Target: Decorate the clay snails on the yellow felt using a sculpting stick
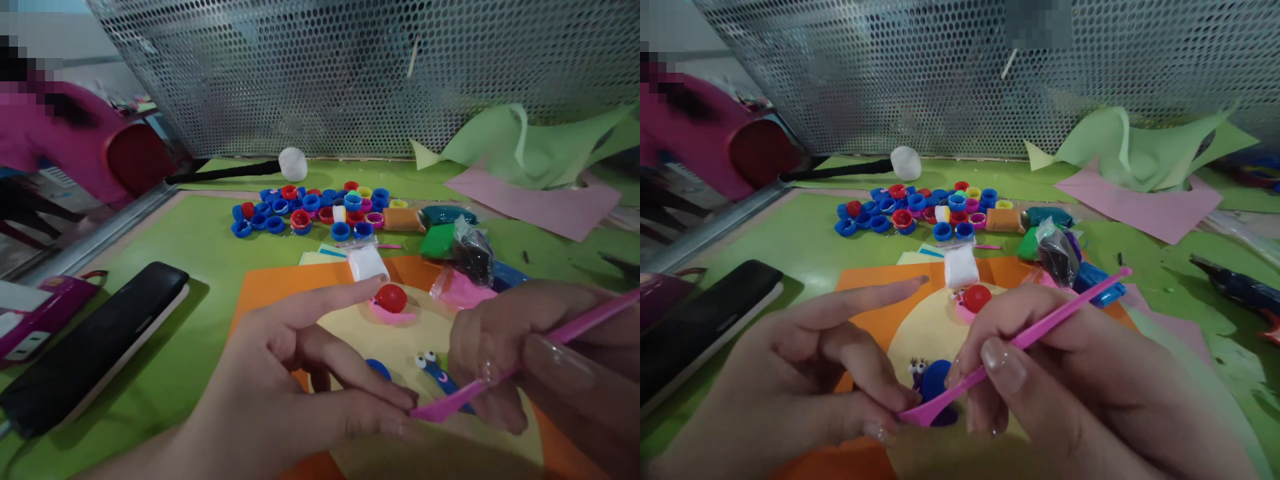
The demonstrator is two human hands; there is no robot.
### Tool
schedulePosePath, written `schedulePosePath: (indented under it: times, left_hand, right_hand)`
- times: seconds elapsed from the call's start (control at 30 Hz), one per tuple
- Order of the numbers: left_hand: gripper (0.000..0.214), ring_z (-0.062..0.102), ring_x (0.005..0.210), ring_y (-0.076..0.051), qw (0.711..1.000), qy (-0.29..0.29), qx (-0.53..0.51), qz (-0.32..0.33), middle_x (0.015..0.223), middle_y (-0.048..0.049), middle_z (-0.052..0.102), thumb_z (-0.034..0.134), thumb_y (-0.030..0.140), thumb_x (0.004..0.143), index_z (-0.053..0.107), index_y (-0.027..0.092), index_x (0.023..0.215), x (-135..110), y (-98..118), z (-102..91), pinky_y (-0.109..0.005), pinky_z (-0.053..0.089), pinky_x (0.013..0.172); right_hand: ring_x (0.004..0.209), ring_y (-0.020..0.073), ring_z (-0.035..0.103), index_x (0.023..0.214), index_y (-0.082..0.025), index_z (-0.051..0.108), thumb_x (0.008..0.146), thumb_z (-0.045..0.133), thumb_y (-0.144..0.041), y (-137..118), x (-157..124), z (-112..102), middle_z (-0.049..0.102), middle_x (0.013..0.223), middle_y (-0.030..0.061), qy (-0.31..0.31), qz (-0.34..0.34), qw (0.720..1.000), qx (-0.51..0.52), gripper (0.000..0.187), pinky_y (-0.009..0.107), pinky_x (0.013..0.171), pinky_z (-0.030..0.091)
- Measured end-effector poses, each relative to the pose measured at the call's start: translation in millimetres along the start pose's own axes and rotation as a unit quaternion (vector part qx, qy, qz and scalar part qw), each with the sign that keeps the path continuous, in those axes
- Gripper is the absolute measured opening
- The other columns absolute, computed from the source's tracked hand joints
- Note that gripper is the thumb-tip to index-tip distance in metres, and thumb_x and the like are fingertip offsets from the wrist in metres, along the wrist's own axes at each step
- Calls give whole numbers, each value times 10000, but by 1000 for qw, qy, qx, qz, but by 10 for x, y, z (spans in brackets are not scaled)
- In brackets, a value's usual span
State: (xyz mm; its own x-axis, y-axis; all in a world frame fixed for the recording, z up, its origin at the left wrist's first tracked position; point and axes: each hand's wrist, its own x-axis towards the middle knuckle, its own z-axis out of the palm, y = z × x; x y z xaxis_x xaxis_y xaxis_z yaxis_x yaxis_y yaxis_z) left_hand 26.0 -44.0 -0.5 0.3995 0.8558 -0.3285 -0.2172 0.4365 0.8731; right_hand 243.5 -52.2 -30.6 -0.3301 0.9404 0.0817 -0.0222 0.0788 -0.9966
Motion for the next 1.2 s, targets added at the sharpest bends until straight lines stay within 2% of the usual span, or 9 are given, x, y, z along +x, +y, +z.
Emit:
schedulePosePath:
  times: [0.07,0.17,0.27,0.43,0.57,0.73,0.83,1.0,1.2]
  left_hand:
    - [485,692,576,-110,1000,-11,-21,0,603,50,726,760,21,612,688,335,975,4,-7,-5,-122,520,573]
    - [491,699,599,-119,999,-36,-36,1,621,56,729,755,21,623,684,345,985,15,-13,-13,-123,529,571]
    - [529,701,607,-119,998,-54,-34,1,641,63,732,746,6,629,670,365,1011,21,-21,-26,-124,534,574]
    - [557,700,618,-108,995,-76,-60,-19,659,65,736,710,-39,650,658,356,1039,10,-20,-32,-110,536,588]
    - [538,695,575,-114,994,-49,-82,-51,635,42,734,718,-46,628,672,313,1026,-2,5,-2,-119,545,574]
    - [484,694,568,-119,988,-64,-118,-73,652,24,738,688,-49,652,686,279,1007,26,17,-11,-112,535,533]
    - [464,695,586,-109,988,-87,-112,-68,698,24,746,693,-14,682,671,284,1037,54,1,-63,-42,457,444]
    - [391,696,603,-108,989,-111,-69,-72,768,40,750,705,90,730,649,299,1055,73,-16,-123,-32,428,417]
    - [383,689,561,-105,991,-94,-48,-85,738,58,748,739,152,711,645,304,1050,101,-2,-133,-30,377,360]
  right_hand:
    - [480,180,546,842,-359,641,897,508,-412,-78,9,71,566,578,18,15,-22,999,-28,154,284,443,517]
    - [449,156,510,809,-350,641,885,518,-450,-126,10,125,551,617,20,44,26,998,-21,176,249,411,505]
    - [428,153,489,751,-318,666,850,554,-496,-97,18,137,511,535,18,55,61,996,16,232,237,382,476]
    - [452,124,528,740,-279,673,864,567,-451,-50,61,160,535,517,11,29,89,990,110,237,185,434,486]
    - [506,120,590,755,-282,681,853,602,-395,-50,87,169,584,538,10,6,106,975,194,169,167,514,526]
    - [485,98,580,706,-243,681,815,654,-362,-68,155,180,582,531,12,-12,134,955,264,163,138,481,504]
    - [495,114,587,696,-246,689,806,662,-358,-81,173,179,573,527,16,13,122,959,254,158,160,492,521]
    - [501,143,600,682,-255,704,785,671,-362,-88,151,160,585,540,30,64,106,968,219,153,186,483,543]
    - [485,139,583,662,-223,685,782,671,-337,-91,177,169,566,521,25,48,104,964,241,166,185,484,540]
